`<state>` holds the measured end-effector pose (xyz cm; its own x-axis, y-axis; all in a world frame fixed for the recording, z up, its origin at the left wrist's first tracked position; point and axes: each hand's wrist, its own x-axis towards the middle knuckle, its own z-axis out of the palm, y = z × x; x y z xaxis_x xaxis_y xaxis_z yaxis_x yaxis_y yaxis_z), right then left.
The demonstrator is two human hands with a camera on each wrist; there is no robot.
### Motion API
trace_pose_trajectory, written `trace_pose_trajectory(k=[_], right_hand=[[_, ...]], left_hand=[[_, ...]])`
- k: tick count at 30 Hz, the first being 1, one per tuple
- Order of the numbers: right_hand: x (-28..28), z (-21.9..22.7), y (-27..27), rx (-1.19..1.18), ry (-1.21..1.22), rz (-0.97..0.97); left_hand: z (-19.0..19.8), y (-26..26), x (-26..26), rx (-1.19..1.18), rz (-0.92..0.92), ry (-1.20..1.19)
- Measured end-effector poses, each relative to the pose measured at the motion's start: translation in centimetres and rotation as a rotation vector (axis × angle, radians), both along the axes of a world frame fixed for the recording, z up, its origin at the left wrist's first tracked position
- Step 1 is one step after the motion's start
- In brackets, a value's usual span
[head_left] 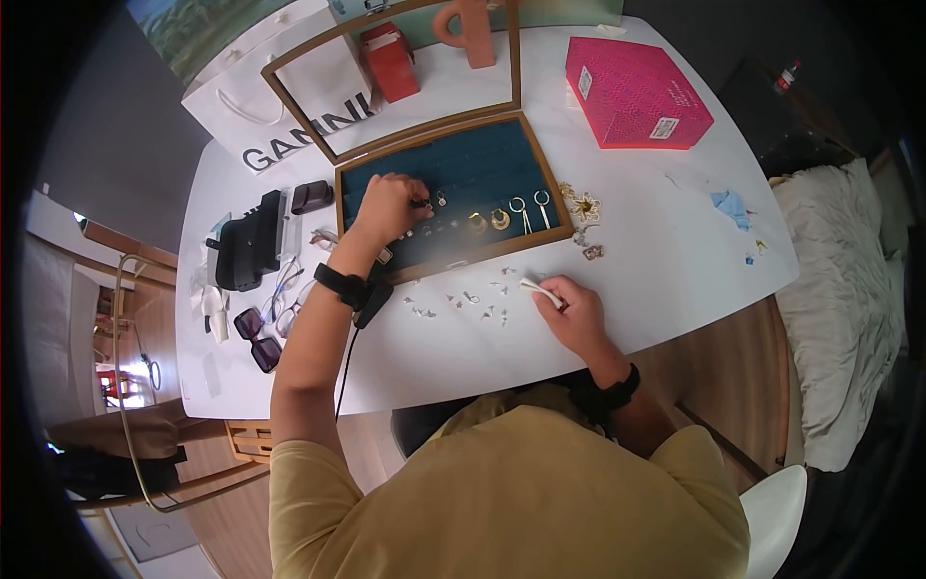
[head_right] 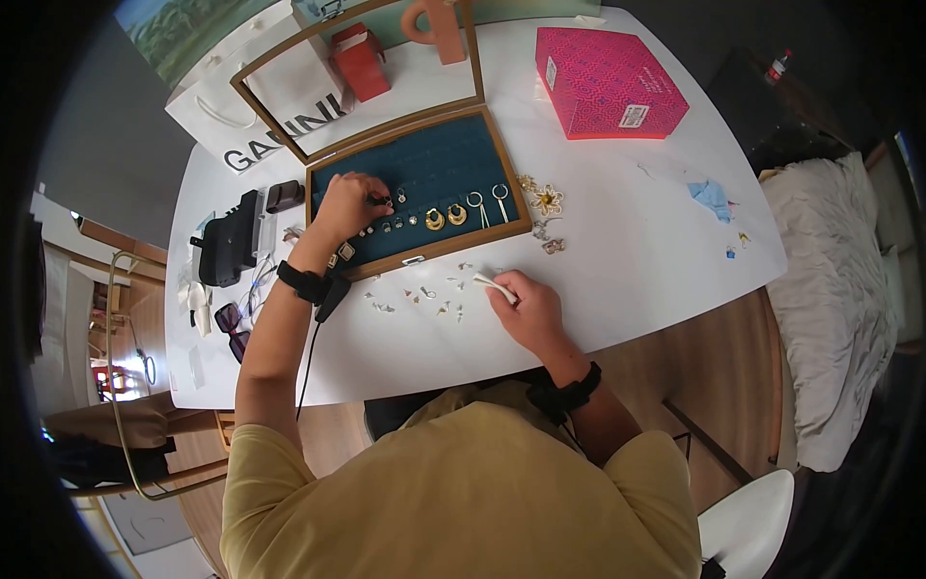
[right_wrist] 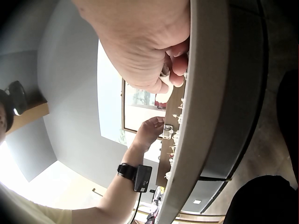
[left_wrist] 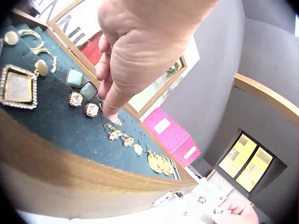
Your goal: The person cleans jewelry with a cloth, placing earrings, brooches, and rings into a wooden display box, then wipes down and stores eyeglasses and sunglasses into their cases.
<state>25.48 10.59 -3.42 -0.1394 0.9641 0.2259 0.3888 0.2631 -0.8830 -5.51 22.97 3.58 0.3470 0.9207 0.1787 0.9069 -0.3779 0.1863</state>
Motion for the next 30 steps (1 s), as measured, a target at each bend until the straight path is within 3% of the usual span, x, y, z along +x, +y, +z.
trace_pose_trajectory(k=[16,25,30], right_hand=[[0.1,-0.2,0.1,-0.008,-0.009,0.013],[0.1,0.0,0.0,-0.008,-0.019,0.003],[0.1,-0.2,0.1,-0.006,-0.012,0.002]], left_hand=[[-0.3,-0.2,0.5,0.051,0.032,0.13],[0.2,-0.3,1.4,0.119,0.008,0.02],[-1.3,0.8,1.5,0.035,-0.042,-0.078]])
